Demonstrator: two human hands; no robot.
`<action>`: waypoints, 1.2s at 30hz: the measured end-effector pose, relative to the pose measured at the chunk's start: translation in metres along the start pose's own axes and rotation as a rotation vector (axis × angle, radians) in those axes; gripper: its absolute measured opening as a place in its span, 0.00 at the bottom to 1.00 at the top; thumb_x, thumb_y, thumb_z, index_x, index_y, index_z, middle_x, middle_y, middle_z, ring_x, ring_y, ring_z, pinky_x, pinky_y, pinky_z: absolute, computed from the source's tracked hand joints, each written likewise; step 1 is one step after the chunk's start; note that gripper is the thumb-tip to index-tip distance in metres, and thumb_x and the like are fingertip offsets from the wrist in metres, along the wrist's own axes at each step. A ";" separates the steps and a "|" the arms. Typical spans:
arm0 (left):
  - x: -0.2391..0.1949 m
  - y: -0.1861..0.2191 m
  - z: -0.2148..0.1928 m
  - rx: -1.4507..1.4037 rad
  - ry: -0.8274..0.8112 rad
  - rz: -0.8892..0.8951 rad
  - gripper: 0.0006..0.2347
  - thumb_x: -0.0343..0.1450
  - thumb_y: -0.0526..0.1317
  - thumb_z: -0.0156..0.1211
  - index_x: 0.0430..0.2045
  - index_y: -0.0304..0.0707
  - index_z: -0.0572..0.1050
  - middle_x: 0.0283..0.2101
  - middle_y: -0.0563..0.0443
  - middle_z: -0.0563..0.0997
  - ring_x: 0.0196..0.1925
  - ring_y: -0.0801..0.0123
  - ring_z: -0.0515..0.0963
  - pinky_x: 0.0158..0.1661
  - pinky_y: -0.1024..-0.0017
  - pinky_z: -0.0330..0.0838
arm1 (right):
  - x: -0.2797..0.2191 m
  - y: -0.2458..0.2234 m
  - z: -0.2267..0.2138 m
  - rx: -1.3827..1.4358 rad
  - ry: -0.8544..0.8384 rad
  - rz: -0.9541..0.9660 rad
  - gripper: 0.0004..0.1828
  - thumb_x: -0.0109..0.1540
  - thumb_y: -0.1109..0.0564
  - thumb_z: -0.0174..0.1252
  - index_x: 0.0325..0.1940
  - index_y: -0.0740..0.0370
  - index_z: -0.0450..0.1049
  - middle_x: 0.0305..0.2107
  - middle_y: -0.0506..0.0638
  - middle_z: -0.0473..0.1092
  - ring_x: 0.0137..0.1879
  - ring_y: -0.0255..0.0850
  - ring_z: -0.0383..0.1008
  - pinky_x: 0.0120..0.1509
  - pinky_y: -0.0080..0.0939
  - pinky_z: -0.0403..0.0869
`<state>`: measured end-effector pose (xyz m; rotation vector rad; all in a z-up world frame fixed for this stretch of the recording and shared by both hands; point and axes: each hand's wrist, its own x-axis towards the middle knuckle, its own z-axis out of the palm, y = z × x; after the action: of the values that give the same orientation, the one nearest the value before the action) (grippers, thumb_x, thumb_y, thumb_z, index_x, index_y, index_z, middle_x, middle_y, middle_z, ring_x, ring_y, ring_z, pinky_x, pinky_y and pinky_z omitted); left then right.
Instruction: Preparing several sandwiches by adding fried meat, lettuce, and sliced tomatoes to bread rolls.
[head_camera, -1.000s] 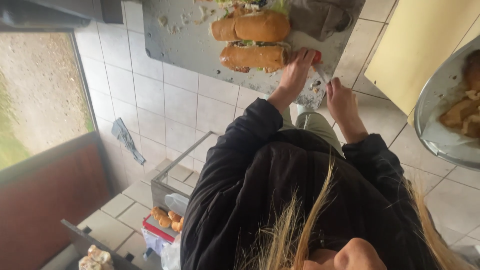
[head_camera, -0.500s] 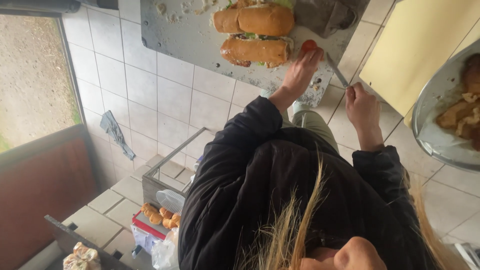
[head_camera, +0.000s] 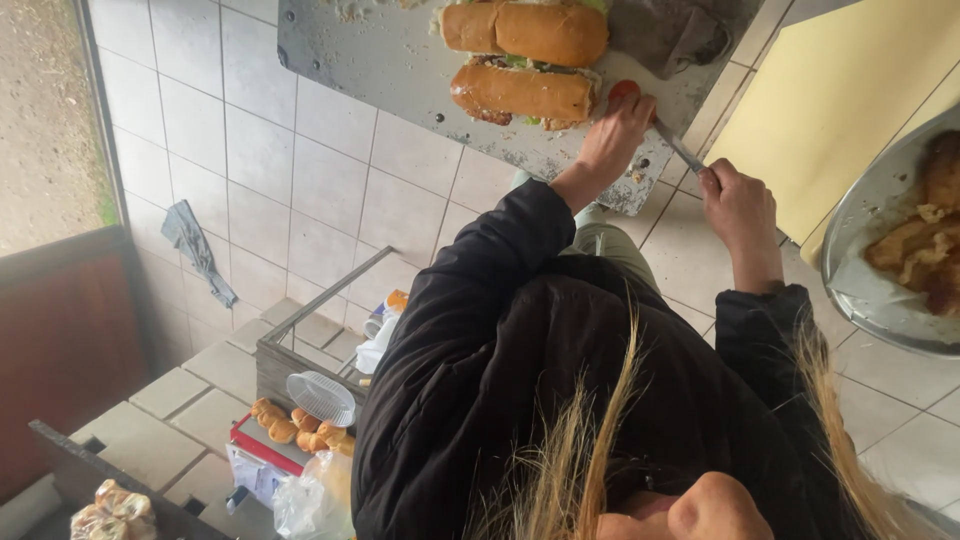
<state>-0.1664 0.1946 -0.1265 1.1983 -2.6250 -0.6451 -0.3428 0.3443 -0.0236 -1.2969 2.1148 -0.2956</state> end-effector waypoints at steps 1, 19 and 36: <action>0.002 0.001 0.001 -0.001 0.004 0.002 0.17 0.65 0.36 0.65 0.46 0.40 0.70 0.45 0.44 0.79 0.48 0.55 0.81 0.48 0.62 0.79 | 0.001 -0.001 -0.002 -0.002 0.004 -0.001 0.12 0.74 0.47 0.55 0.47 0.57 0.76 0.30 0.61 0.76 0.38 0.63 0.77 0.42 0.62 0.74; 0.102 -0.069 -0.113 -0.220 0.176 0.064 0.09 0.72 0.32 0.58 0.44 0.38 0.72 0.39 0.47 0.80 0.37 0.60 0.82 0.34 0.68 0.80 | 0.005 -0.034 0.031 -0.073 0.140 -0.045 0.13 0.77 0.50 0.55 0.45 0.60 0.74 0.36 0.57 0.74 0.39 0.55 0.76 0.44 0.58 0.73; 0.261 -0.222 -0.066 0.063 -0.392 0.605 0.07 0.69 0.43 0.61 0.33 0.43 0.82 0.34 0.45 0.81 0.38 0.50 0.79 0.37 0.54 0.72 | 0.046 -0.119 0.135 0.079 0.632 0.276 0.13 0.68 0.50 0.64 0.43 0.61 0.72 0.38 0.55 0.74 0.42 0.51 0.75 0.46 0.51 0.74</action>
<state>-0.1662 -0.1515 -0.1724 0.2465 -3.1120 -0.7241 -0.1886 0.2641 -0.0877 -0.9186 2.7330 -0.7361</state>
